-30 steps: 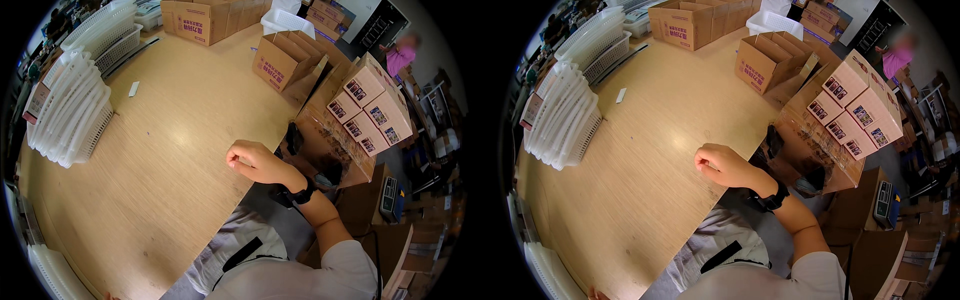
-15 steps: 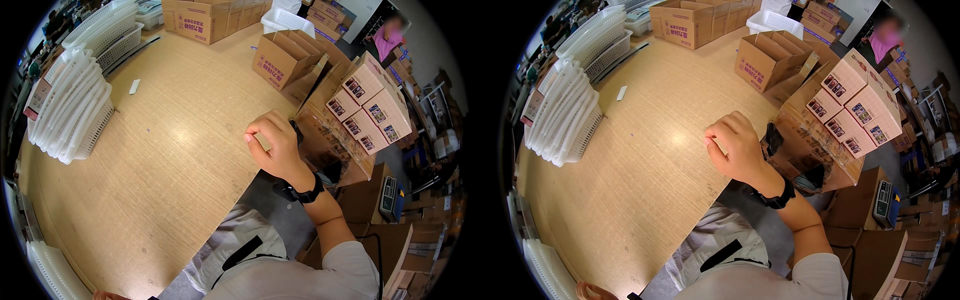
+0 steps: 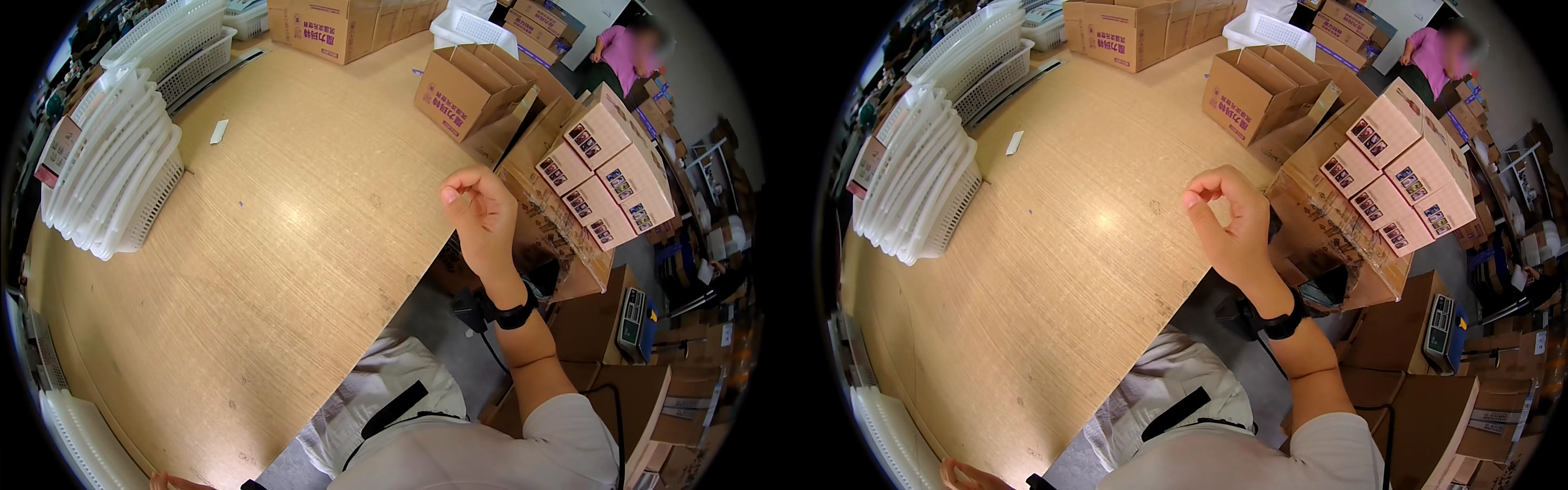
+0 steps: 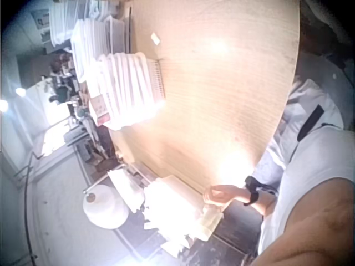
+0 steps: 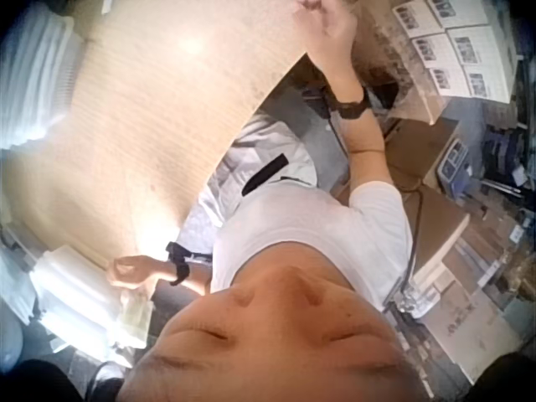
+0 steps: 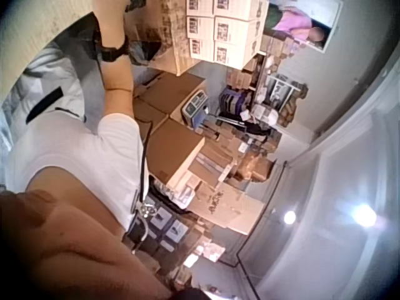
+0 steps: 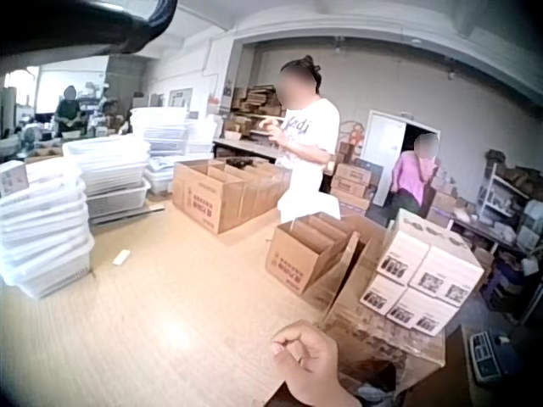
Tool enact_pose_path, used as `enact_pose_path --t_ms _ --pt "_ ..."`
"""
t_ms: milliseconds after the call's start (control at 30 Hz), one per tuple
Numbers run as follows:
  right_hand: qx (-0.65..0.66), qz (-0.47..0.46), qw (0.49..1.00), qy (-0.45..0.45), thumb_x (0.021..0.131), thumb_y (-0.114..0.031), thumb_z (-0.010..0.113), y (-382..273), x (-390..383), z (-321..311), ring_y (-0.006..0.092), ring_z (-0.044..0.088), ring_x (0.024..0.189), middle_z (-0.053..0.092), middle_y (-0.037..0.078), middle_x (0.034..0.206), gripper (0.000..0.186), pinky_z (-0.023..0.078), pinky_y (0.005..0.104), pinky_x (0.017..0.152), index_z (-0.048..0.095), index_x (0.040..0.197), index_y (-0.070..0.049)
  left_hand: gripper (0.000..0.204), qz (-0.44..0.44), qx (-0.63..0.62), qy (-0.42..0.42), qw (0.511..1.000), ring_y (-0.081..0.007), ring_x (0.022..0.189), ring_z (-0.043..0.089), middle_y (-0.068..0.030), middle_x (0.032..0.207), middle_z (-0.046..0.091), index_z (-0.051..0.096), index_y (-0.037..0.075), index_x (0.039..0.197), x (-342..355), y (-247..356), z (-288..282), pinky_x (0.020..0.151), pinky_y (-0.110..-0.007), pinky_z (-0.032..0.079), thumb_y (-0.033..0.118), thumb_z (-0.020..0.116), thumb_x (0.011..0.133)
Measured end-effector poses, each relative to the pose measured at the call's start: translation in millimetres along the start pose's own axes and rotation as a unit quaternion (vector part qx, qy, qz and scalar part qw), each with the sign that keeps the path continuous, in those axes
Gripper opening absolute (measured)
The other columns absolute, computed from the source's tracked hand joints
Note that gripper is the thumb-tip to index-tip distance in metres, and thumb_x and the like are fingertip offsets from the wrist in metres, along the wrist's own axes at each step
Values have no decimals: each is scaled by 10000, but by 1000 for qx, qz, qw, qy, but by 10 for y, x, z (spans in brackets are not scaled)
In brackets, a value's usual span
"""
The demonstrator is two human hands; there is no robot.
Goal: The person opens a small cardboard box on a table and removes several booklets. They open each booklet to reveal an illustrated card inside, then place the cards on the table. The person repeats this process for multiple booklets.
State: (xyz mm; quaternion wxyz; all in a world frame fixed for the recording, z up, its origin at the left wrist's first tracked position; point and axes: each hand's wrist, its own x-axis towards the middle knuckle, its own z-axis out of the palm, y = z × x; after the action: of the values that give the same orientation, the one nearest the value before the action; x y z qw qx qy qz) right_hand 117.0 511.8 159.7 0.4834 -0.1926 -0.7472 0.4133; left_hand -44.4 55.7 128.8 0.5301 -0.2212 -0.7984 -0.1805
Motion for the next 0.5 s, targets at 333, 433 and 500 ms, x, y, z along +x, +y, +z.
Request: enact_pose_path --t_ms 333,433,500 --pt "27 30 997 69 852 -41 605 185 3 -232 64 460 769 542 -20 802 43 373 213 745 567 845 -23 270 -144 -61 46 987 -235 699 553 -95 764 585 591 10 802 -125 90 67 705 -339 453 258 591 910" --pt "24 45 995 83 856 -38 602 253 -46 -314 61 461 773 535 -23 799 43 371 208 746 564 842 -25 268 -201 -90 85 972 -222 694 550 -86 745 588 594 8 796 -162 88 63 705 -329 442 260 608 886" --pt "20 52 995 86 859 -35 601 286 -95 -365 59 463 766 531 -24 799 48 374 204 738 559 842 -18 265 -238 -111 107 959 -212 697 550 -81 740 593 598 4 799 -197 72 57 703 -327 437 260 626 861"
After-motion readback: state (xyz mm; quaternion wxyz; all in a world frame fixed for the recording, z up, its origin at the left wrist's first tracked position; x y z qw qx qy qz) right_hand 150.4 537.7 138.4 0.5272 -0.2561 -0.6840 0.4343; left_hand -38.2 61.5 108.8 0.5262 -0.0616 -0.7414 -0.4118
